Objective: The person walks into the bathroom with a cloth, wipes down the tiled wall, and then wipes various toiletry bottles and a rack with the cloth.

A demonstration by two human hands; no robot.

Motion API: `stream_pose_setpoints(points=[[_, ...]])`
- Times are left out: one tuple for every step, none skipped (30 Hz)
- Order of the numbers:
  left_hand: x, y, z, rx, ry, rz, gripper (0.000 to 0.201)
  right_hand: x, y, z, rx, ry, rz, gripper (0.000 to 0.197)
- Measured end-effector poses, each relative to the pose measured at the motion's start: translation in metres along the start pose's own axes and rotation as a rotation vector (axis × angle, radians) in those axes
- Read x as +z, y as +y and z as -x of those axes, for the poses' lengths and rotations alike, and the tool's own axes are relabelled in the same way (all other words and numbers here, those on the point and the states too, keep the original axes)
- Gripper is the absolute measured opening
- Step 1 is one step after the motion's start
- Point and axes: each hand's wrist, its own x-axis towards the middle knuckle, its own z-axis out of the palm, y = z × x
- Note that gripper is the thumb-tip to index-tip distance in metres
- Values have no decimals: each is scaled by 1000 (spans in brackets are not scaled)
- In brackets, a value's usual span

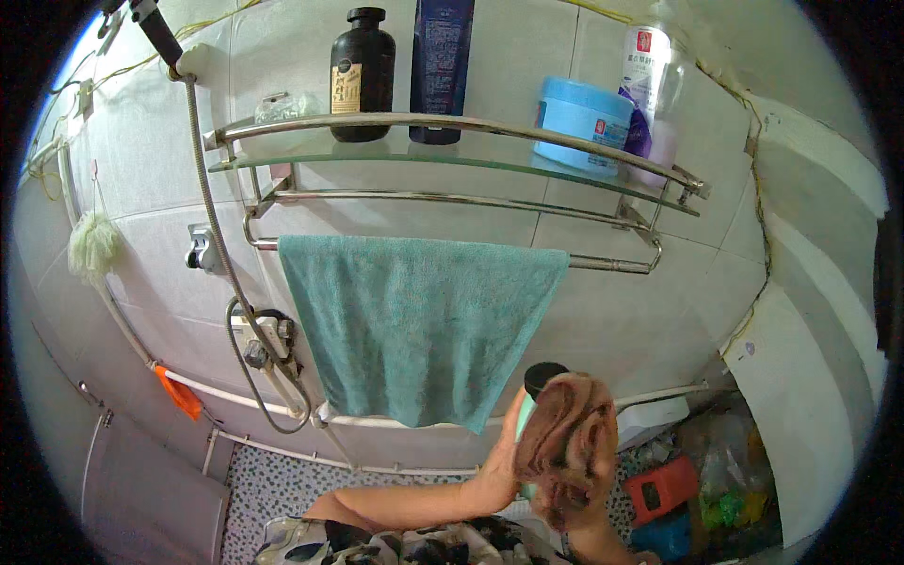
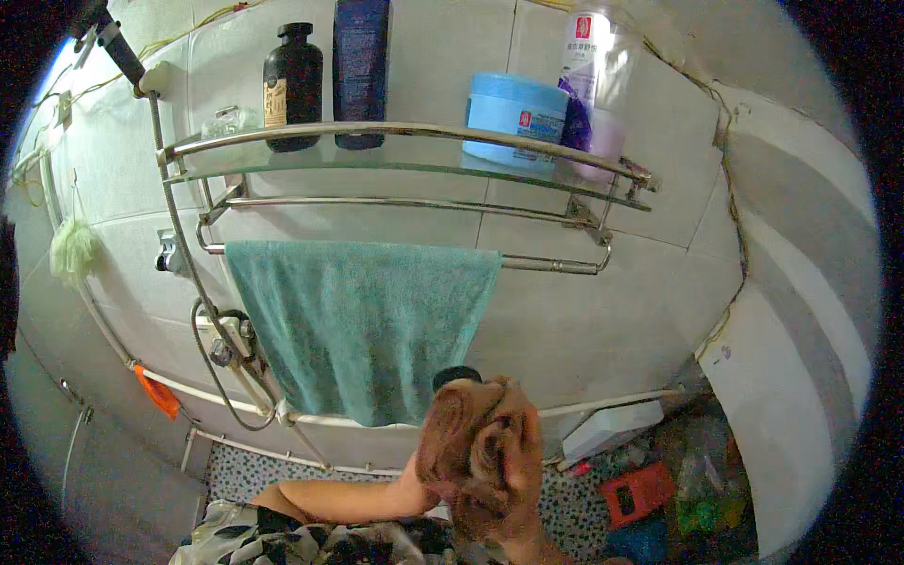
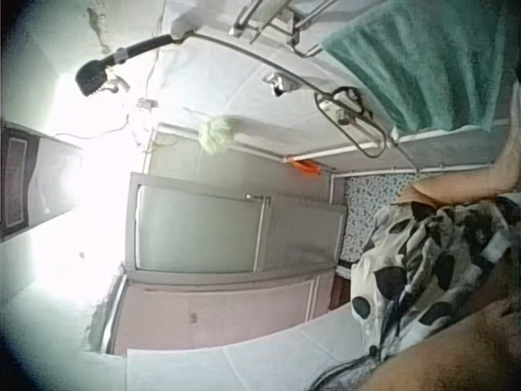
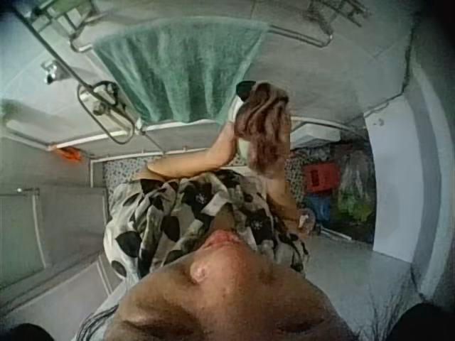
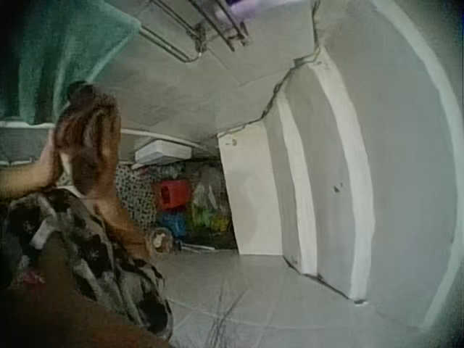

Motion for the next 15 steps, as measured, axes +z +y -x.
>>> stream_pose_setpoints(points=[[14, 4, 2, 231, 94, -478, 79, -2, -1, -3, 234, 44, -422, 48], [-8, -3, 1, 198, 26, -560, 68, -2, -2, -7, 440, 163, -760, 48], [3, 8, 0, 143, 44, -565, 69, -4, -3, -8, 259, 139, -520, 49], [14, 17, -2, 90, 63, -570, 69, -5, 4, 0, 320, 178, -571, 53], [8, 13, 1, 31, 23, -431, 70, -5, 10, 8, 384, 221, -625, 56], [4, 16, -1, -9, -10, -464, 70, -7, 15, 16, 441, 273, -674, 60], [6, 19, -2, -33, -78, -590, 71, -13, 41, 36, 475, 293, -728, 59], [8, 22, -5, -61, -153, -712, 72, -16, 56, 51, 537, 340, -826, 58], [3, 28, -8, -82, -184, -791, 78, -12, 67, 61, 596, 361, -919, 58], [3, 30, -6, -83, -185, -795, 78, -11, 76, 69, 636, 373, -983, 57], [5, 31, -4, -174, -140, -780, 79, -9, 82, 74, 666, 410, -1030, 57], [4, 32, -2, -266, -92, -764, 81, -9, 78, 76, 632, 369, -995, 57], [3, 29, 0, -248, -11, -748, 78, -8, 73, 79, 596, 332, -961, 57], [4, 30, -1, -250, -14, -751, 78, -9, 69, 81, 558, 299, -925, 57], [5, 32, 0, -223, -10, -704, 73, -3, 52, 76, 523, 318, -871, 57]])
